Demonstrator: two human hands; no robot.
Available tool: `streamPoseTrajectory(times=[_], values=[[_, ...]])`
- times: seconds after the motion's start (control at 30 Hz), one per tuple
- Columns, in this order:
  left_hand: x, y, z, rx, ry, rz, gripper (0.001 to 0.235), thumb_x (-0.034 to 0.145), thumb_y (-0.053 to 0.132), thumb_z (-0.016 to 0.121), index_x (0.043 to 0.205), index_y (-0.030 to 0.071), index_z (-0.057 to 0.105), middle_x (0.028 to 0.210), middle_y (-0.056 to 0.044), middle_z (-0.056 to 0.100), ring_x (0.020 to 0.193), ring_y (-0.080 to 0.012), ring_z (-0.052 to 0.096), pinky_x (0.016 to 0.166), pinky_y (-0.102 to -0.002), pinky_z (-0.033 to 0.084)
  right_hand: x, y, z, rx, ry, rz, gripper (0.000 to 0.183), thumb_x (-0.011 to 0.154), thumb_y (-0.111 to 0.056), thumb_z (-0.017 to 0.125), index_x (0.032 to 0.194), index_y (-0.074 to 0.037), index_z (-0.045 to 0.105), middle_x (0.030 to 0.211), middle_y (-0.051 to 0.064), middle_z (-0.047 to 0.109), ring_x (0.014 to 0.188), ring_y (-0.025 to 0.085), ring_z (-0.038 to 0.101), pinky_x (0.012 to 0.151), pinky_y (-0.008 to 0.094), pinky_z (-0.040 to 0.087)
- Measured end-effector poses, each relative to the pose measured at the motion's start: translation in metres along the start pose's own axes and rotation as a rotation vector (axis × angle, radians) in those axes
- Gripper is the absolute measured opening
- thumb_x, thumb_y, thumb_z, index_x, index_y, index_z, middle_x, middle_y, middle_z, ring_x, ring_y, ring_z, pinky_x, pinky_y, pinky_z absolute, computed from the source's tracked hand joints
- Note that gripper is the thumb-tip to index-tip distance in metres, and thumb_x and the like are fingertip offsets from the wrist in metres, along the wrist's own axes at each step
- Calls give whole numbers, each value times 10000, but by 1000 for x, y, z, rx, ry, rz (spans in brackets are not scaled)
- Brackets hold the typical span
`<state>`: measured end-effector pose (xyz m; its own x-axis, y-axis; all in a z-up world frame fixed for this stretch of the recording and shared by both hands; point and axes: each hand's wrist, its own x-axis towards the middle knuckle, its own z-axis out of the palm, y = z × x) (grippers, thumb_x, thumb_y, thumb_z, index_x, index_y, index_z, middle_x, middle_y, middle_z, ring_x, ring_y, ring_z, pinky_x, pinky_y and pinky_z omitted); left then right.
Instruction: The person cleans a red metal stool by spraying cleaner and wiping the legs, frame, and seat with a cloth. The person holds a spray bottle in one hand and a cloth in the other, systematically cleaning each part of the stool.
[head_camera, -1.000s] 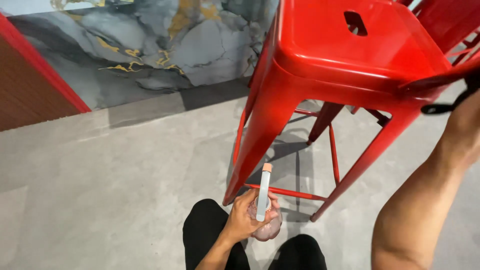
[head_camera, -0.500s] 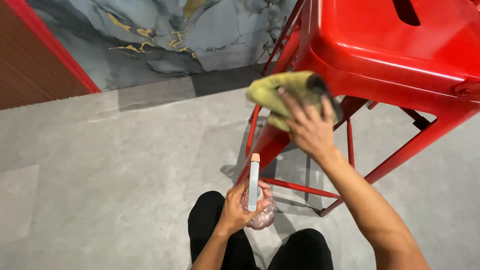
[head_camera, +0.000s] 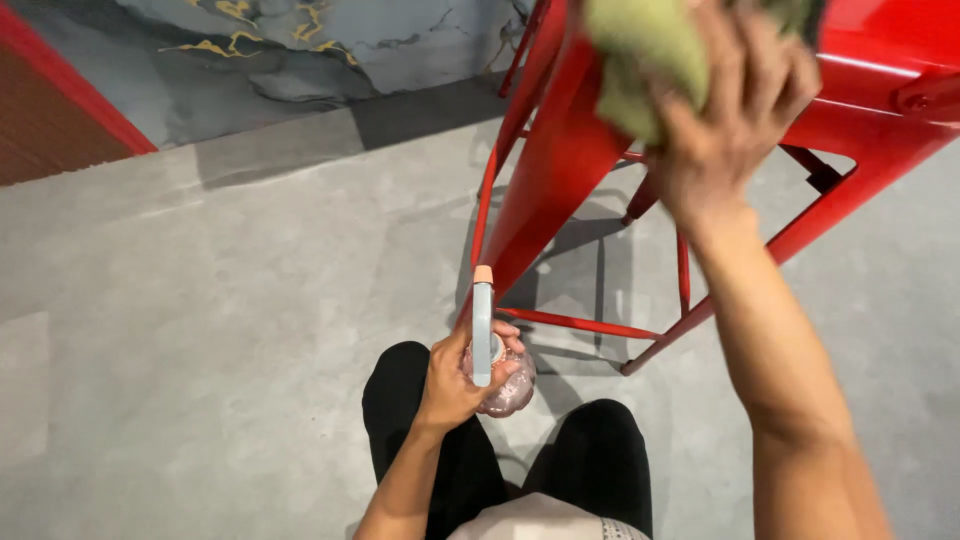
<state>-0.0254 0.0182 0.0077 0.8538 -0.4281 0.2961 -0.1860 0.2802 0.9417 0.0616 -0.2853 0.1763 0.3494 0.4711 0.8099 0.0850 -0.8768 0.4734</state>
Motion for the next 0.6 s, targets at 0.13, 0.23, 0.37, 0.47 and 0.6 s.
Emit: streamPoseTrajectory(times=[0.13, 0.23, 0.37, 0.47, 0.6], values=[[3, 4, 13, -1, -56, 65, 339, 857, 123, 811, 1153, 27, 678, 1003, -74, 755, 980, -178, 740, 919, -348, 599, -27, 35, -22, -84, -149, 140, 285, 968, -198, 784, 1252, -181, 800, 1546, 196, 577, 1488, 420, 447, 1247, 593, 232], [3, 5, 15, 32, -54, 67, 350, 842, 134, 825, 1143, 25, 684, 995, -74, 767, 968, -180, 755, 897, -347, 608, -73, 35, -19, -151, -116, 306, 263, 1008, -196, 810, 1270, -196, 797, 1592, 201, 550, 1533, 432, 394, 1280, 612, 194], [-4, 10, 20, 6, -71, 9, 333, 862, 126, 819, 1149, 24, 684, 984, -71, 768, 960, -182, 760, 901, -344, 616, -77, 12, 4, -72, 7, 409, 315, 992, -267, 834, 1280, -141, 860, 1613, 206, 451, 1546, 453, 299, 1308, 639, 118], [0, 16, 32, -37, -90, 0, 324, 864, 119, 812, 1143, 25, 677, 998, -70, 760, 962, -183, 765, 898, -343, 628, -50, -14, 21, 62, -55, 138, 50, 1004, -134, 774, 974, -138, 734, 1645, 107, 504, 1579, 346, 340, 1317, 531, 143], [-4, 23, 42, -9, -113, 71, 351, 851, 120, 829, 1150, 14, 677, 1026, -78, 751, 973, -193, 764, 898, -343, 622, -49, -13, -10, 93, -139, 111, 137, 1017, -109, 751, 886, -113, 711, 1592, 92, 570, 1573, 250, 367, 1312, 433, 210]])
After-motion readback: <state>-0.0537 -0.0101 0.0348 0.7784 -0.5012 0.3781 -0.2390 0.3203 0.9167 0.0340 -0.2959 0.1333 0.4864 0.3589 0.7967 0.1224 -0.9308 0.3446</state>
